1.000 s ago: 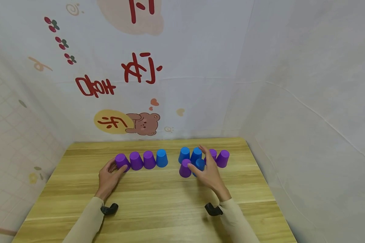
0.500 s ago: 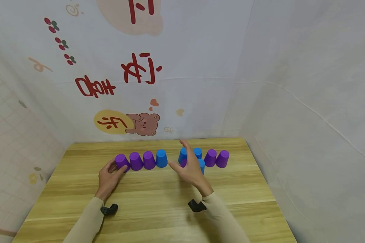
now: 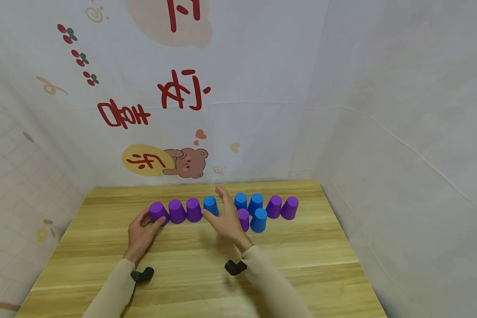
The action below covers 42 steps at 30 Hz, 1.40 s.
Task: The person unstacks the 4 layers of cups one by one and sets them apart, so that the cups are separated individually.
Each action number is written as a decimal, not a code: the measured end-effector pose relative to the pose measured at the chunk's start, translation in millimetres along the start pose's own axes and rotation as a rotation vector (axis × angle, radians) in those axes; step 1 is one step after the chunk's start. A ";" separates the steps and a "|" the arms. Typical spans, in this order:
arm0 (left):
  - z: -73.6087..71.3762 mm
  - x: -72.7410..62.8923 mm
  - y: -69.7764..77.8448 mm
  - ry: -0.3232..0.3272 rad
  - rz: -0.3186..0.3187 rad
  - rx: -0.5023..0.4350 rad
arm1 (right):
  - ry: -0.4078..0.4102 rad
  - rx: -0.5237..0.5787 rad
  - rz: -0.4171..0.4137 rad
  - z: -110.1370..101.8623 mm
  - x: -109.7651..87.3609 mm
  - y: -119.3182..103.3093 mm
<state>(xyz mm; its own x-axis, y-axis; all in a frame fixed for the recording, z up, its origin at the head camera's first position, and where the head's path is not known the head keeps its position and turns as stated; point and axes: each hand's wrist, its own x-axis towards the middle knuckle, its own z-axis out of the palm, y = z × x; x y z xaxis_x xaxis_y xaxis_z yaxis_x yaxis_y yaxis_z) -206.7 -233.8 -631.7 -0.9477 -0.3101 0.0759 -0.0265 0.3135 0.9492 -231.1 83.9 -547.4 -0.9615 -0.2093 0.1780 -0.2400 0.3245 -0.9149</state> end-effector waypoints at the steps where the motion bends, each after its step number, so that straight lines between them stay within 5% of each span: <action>1: -0.2 0.0 0.3 -0.005 -0.005 -0.002 | 0.004 0.001 0.014 3.3 1.3 1.7; 10: -1.1 0.2 1.1 -0.023 -0.036 -0.022 | 0.051 -0.090 0.025 21.0 16.8 16.0; 42: 1.0 2.6 -3.5 -0.010 -0.038 -0.018 | 0.159 -0.138 0.092 42.5 31.3 38.2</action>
<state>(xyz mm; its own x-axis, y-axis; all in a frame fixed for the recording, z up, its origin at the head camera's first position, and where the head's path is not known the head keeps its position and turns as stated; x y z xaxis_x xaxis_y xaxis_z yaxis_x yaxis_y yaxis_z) -209.4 -234.8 -635.2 -0.9491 -0.3128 0.0370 -0.0568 0.2856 0.9567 -264.7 50.5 -592.2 -0.9866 -0.0287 0.1609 -0.1559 0.4605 -0.8738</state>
